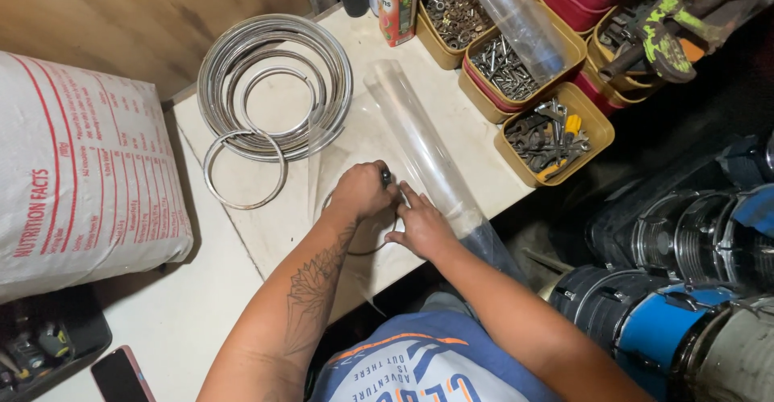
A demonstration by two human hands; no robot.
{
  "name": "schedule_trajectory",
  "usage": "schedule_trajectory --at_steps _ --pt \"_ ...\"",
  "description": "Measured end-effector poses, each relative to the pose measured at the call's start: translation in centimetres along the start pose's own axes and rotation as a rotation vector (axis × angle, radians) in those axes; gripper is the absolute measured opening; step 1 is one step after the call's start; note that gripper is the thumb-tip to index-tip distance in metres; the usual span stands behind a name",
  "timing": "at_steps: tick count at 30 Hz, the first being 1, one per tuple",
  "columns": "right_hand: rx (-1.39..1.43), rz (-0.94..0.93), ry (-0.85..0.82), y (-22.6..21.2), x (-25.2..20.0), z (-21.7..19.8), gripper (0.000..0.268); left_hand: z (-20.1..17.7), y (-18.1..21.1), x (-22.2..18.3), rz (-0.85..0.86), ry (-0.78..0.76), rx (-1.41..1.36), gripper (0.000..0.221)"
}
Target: Tracing circular metal rings onto a plastic sheet using a marker
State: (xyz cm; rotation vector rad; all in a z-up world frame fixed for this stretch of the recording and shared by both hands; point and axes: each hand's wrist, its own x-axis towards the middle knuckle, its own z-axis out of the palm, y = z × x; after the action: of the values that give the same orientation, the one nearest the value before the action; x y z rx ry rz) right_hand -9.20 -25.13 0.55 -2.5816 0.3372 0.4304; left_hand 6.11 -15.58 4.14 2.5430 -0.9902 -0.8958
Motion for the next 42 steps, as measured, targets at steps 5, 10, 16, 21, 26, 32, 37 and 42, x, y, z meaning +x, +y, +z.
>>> schedule_trajectory --at_steps 5,10,16,21,26,32,37,42 --pt "-0.015 0.002 0.004 0.3 0.2 0.6 0.069 0.0 0.2 0.4 0.021 -0.013 0.028 0.041" --pt "-0.005 0.004 -0.009 -0.2 0.0 -0.2 0.073 0.2 -0.4 1.2 0.032 -0.007 0.056 0.042" --pt "0.006 0.036 -0.056 -1.0 -0.4 -1.4 0.078 -0.6 -1.9 1.1 -0.009 0.048 0.038 0.040" --pt "0.009 0.047 -0.078 -1.0 -0.3 -1.3 0.080 -0.1 -4.7 2.4 -0.052 0.102 0.020 0.040" --pt "0.014 0.036 -0.075 -1.0 -0.4 -1.4 0.080 0.2 -7.4 2.5 -0.108 0.151 0.004 0.041" --pt "0.021 0.032 -0.058 -0.7 -0.2 -0.7 0.080 0.1 -9.6 1.2 -0.153 0.195 -0.037 0.042" --pt "0.011 0.027 -0.045 -0.5 -0.1 -0.2 0.081 0.4 -11.2 -0.5 -0.190 0.233 -0.068 0.040" --pt "0.024 0.030 -0.034 -0.5 -0.2 -0.1 0.081 0.3 -11.9 -3.2 -0.199 0.256 -0.095 0.039"
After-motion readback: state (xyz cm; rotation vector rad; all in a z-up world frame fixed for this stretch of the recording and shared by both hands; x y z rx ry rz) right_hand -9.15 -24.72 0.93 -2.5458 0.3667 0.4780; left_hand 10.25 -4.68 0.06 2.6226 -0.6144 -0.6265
